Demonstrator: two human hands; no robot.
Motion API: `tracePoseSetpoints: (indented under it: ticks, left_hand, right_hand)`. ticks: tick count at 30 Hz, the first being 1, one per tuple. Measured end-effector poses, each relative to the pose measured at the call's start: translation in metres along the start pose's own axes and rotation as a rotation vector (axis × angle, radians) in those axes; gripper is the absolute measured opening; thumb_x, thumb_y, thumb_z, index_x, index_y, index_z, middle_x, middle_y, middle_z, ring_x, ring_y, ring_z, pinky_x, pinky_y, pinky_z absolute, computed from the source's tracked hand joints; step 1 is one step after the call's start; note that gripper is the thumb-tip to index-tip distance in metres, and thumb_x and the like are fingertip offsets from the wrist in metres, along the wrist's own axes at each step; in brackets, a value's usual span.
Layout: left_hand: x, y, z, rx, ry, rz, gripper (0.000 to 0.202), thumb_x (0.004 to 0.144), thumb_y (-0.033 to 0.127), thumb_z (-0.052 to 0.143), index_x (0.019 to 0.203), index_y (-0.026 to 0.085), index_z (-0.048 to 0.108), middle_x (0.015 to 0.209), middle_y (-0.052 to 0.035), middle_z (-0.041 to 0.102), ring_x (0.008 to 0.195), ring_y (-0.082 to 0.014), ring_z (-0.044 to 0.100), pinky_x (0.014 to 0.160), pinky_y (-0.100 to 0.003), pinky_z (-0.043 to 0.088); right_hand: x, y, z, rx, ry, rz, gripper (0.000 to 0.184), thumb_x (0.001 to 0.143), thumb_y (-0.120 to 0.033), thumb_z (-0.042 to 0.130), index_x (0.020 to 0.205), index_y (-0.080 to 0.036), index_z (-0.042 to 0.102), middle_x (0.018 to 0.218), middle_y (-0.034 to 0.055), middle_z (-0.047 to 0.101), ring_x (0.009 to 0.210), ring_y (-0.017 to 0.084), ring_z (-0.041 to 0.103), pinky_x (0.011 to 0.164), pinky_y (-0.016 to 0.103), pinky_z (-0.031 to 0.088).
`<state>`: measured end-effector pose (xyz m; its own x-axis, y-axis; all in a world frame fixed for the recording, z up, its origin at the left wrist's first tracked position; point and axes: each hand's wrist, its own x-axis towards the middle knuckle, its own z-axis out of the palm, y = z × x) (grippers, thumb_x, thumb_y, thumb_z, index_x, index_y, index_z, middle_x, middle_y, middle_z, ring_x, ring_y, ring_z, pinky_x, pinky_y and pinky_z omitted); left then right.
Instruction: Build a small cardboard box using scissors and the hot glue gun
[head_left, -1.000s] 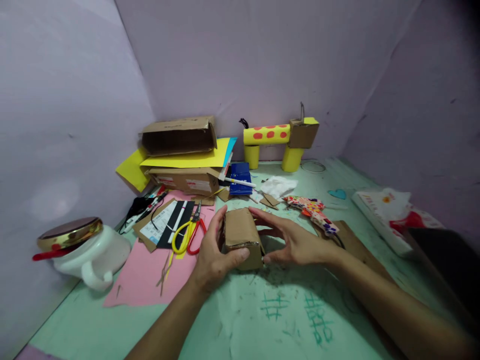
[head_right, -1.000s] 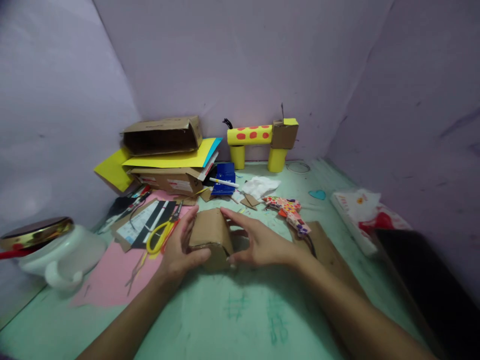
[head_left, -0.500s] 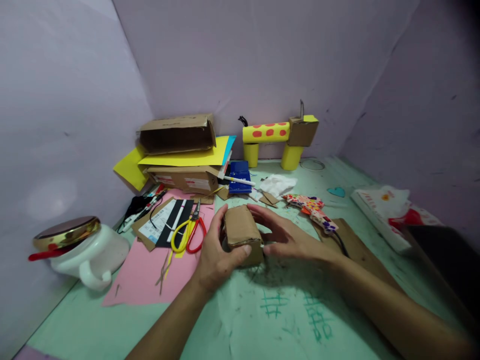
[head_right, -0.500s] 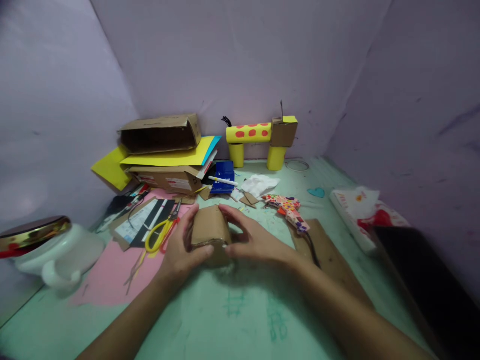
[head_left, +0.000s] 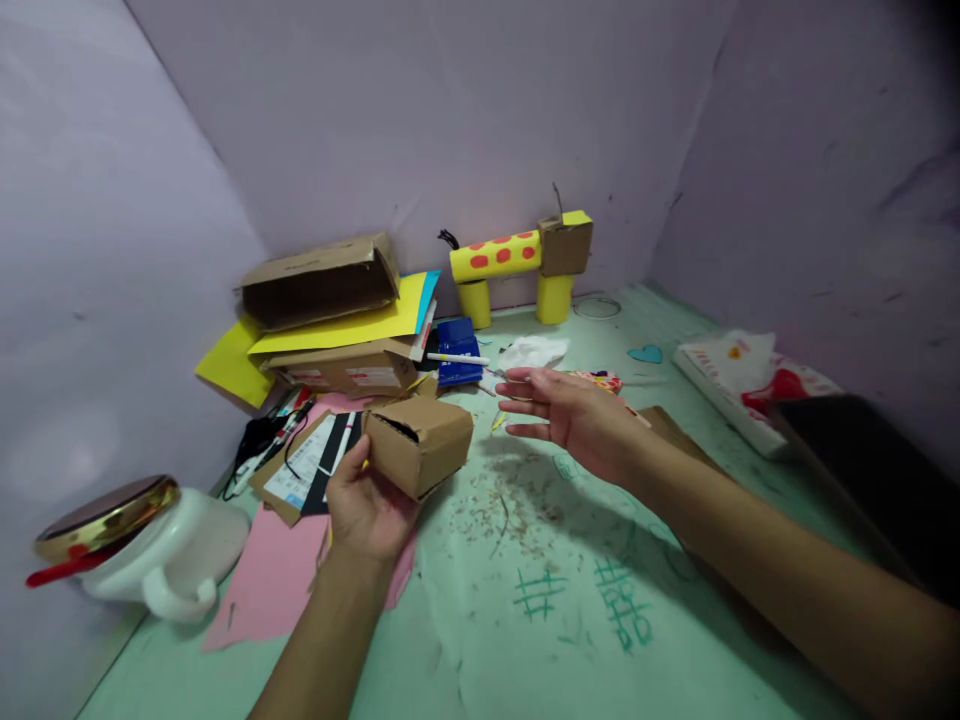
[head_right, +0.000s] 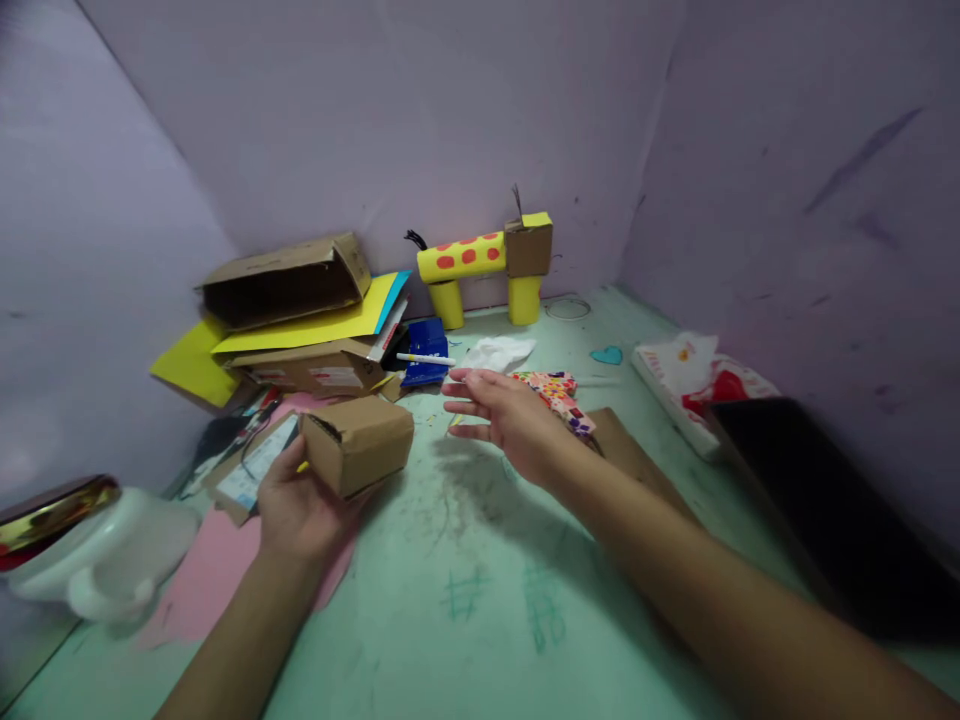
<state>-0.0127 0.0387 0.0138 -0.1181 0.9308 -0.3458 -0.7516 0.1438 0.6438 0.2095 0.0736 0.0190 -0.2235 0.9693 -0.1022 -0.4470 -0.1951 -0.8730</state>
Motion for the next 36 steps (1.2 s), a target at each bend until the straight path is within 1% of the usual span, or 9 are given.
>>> tracePoseSetpoints:
  ticks: [2, 5, 11, 14, 18, 21, 24, 29, 36]
  left_hand:
    - [-0.001, 0.001, 0.000, 0.005, -0.002, -0.026, 0.044, 0.083, 0.027, 0.047, 0.124, 0.016, 0.057, 0.099, -0.0121, 0.074, 0.086, -0.0331, 0.070, 0.076, -0.056, 0.055]
    - [-0.002, 0.001, 0.000, 0.000, 0.011, -0.014, 0.043, 0.084, 0.026, 0.046, 0.124, 0.017, 0.057, 0.096, -0.0114, 0.075, 0.083, -0.0321, 0.071, 0.074, -0.054, 0.056]
    - [0.000, -0.003, 0.000, 0.052, 0.025, -0.025, 0.041, 0.082, 0.030, 0.051, 0.121, 0.020, 0.059, 0.100, -0.0088, 0.074, 0.090, -0.0297, 0.069, 0.084, -0.052, 0.053]
    - [-0.004, -0.011, 0.001, 0.099, 0.001, 0.099, 0.044, 0.074, 0.028, 0.062, 0.117, 0.022, 0.061, 0.105, -0.0057, 0.072, 0.101, -0.0260, 0.065, 0.093, -0.042, 0.049]
    - [-0.016, -0.021, 0.003, 0.289, -0.201, 0.300, 0.063, 0.062, 0.023, 0.073, 0.123, 0.022, 0.055, 0.116, -0.0053, 0.066, 0.113, -0.0262, 0.059, 0.098, -0.036, 0.044]
    - [-0.023, -0.024, 0.004, 0.352, -0.273, 0.310, 0.068, 0.061, 0.027, 0.075, 0.125, 0.021, 0.052, 0.119, -0.0069, 0.063, 0.112, -0.0281, 0.059, 0.093, -0.035, 0.046]
    - [-0.026, -0.025, 0.003, 0.441, -0.304, 0.305, 0.077, 0.057, 0.026, 0.078, 0.127, 0.022, 0.048, 0.120, -0.0077, 0.061, 0.107, -0.0284, 0.061, 0.086, -0.033, 0.049]
    - [-0.028, -0.032, 0.002, 0.561, -0.311, 0.334, 0.085, 0.054, 0.028, 0.081, 0.130, 0.020, 0.044, 0.125, -0.0097, 0.057, 0.111, -0.0308, 0.058, 0.087, -0.035, 0.050]
    - [-0.025, -0.039, -0.003, 0.610, -0.308, 0.327, 0.082, 0.058, 0.032, 0.080, 0.129, 0.019, 0.043, 0.126, -0.0125, 0.057, 0.115, -0.0355, 0.056, 0.093, -0.043, 0.048]
  right_hand:
    - [0.000, 0.000, 0.000, -0.014, 0.026, -0.006, 0.015, 0.091, -0.028, 0.055, 0.092, -0.022, 0.069, 0.103, 0.0073, 0.069, 0.087, 0.018, 0.066, 0.071, 0.031, 0.058]
    - [-0.001, -0.001, 0.000, -0.033, 0.038, -0.017, 0.012, 0.089, -0.026, 0.057, 0.091, -0.021, 0.069, 0.100, 0.0066, 0.070, 0.084, 0.016, 0.066, 0.071, 0.030, 0.057]
    - [-0.001, 0.003, -0.001, -0.109, 0.013, -0.071, 0.013, 0.081, -0.031, 0.067, 0.091, -0.023, 0.068, 0.103, 0.0061, 0.069, 0.091, 0.019, 0.065, 0.077, 0.034, 0.055]
    - [-0.004, 0.003, 0.002, -0.228, -0.029, -0.123, 0.023, 0.074, -0.038, 0.072, 0.093, -0.024, 0.067, 0.106, 0.0066, 0.067, 0.102, 0.025, 0.061, 0.088, 0.044, 0.051]
    - [-0.014, 0.002, 0.010, -0.453, -0.178, -0.184, 0.046, 0.065, -0.037, 0.080, 0.106, -0.026, 0.063, 0.120, 0.0085, 0.062, 0.116, 0.030, 0.055, 0.097, 0.051, 0.045]
    - [-0.021, 0.003, 0.015, -0.632, -0.326, -0.184, 0.069, 0.059, -0.036, 0.083, 0.122, -0.027, 0.055, 0.135, 0.0091, 0.054, 0.126, 0.034, 0.047, 0.101, 0.055, 0.041]
    - [-0.025, 0.005, 0.017, -0.735, -0.375, -0.229, 0.076, 0.062, -0.041, 0.081, 0.130, -0.027, 0.050, 0.143, 0.0091, 0.047, 0.131, 0.035, 0.041, 0.106, 0.056, 0.034]
    - [-0.026, 0.013, 0.019, -0.727, -0.327, -0.293, 0.068, 0.069, -0.041, 0.075, 0.130, -0.026, 0.049, 0.141, 0.0093, 0.048, 0.131, 0.033, 0.043, 0.108, 0.054, 0.033]
    - [-0.024, 0.033, 0.022, -0.459, -0.325, -0.166, 0.065, 0.065, -0.030, 0.077, 0.124, -0.026, 0.049, 0.133, 0.0109, 0.052, 0.125, 0.032, 0.049, 0.101, 0.049, 0.042]
